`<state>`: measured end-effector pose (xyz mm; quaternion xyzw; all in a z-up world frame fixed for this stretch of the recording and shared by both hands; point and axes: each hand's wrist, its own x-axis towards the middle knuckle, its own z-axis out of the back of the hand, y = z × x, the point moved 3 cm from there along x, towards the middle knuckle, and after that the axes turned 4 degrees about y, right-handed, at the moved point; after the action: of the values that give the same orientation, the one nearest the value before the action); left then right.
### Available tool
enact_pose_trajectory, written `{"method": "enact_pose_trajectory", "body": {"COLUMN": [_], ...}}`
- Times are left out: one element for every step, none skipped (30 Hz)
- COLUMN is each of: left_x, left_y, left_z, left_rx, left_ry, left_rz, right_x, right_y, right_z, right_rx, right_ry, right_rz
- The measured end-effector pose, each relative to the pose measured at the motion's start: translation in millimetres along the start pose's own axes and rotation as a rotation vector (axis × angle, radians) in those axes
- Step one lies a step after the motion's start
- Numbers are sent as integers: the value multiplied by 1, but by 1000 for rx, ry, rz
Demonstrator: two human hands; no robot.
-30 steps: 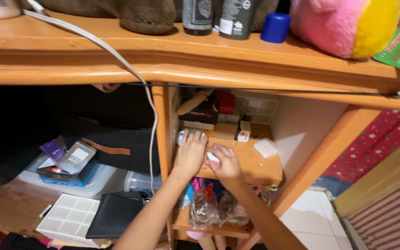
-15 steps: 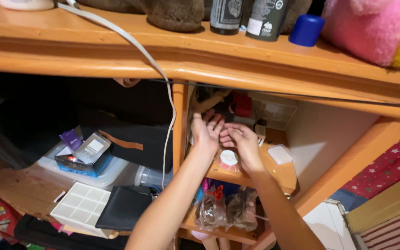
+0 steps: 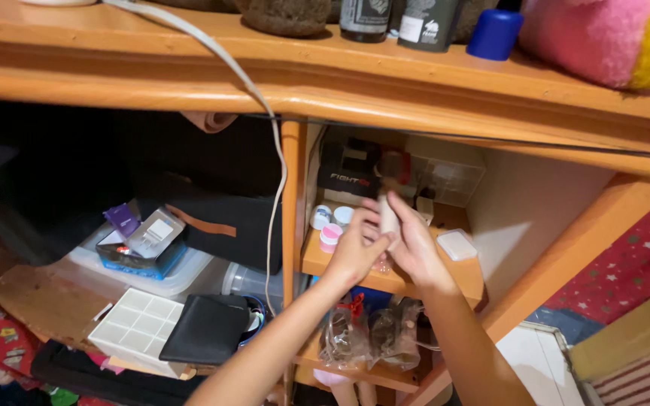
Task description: The person organizes a cluttered wooden shelving unit by picking up various items, inspecting them, and placing them back in different locations. They handle a white box, a blue tin, a red jewelry box, a black wallet, and a plastic bag containing small items, moving them between shelves and a lower surface.
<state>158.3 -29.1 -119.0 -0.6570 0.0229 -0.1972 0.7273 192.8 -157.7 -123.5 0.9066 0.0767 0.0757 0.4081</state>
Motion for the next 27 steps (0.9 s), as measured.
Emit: {"method": "enact_pose_trajectory", "body": {"left_x": [-4,-4,0,7,16,28,42,63,88,119,149,172,194,211,224,237,250,263,275,285,295,303,309,315,320,324,327], "left_y": [-5,-9,-16,-20,-24,-30,-37,-36,-37,-40,-42,-42,-42,-41,-37,-36,-35,-34,-35,-34,-34,-33,-32,-31,-30,-30,-31], "left_z": [2,5,10,14,19,25,28,31,33,35,36,37,38,37,35,33,27,21,15,11,8,7,7,6,6,6,8], "left_rx": [63,126,184,241,301,472,639,745,845,993,1138,1117,1094,1069,937,800,751,744,736,731,733,728,724,718,715,710,704], "left_ry": [77,155,106,55,8,-142,-287,-359,-429,-422,-415,-416,-415,-414,-384,-356,-365,-389,-411,-425,-434,-440,-446,-444,-448,-450,-457], "left_rz": [60,119,-1,-121,-243,-447,-655,-603,-550,-529,-512,-600,-689,-778,-808,-836,-804,-731,-657,-591,-558,-516,-485,-471,-462,-456,-456], "right_x": [-1,-4,-9,-13,-18,-23,-32,-38,-45,-52,-58,-65,-71,-75,-80,-83,-87,-91,-97,-102,-106,-111,-115,-120,-124,-126,-127], "right_y": [-1,-1,-1,-1,-2,-3,-2,-1,0,1,4,6,6,8,8,8,8,7,6,5,7,7,8,10,12,15,17], "right_z": [8,16,23,28,31,32,34,33,31,29,26,24,22,21,19,18,18,18,19,19,20,20,21,22,24,25,27], "right_rx": [-29,-59,-48,-36,-22,-26,-29,-31,-39,-47,-58,-73,-87,-100,-112,-124,-134,-139,-148,-156,-198,-240,-282,-288,-295,-302,-301], "right_ry": [-79,-159,-143,-127,-113,-122,-135,-148,-152,-156,-160,-180,-202,-224,-203,-182,-167,-170,-175,-180,-178,-177,-173,-171,-165,-159,-211], "right_rz": [68,137,150,163,182,177,177,178,175,173,176,170,167,163,159,156,148,133,118,103,108,112,114,115,115,115,83]}}
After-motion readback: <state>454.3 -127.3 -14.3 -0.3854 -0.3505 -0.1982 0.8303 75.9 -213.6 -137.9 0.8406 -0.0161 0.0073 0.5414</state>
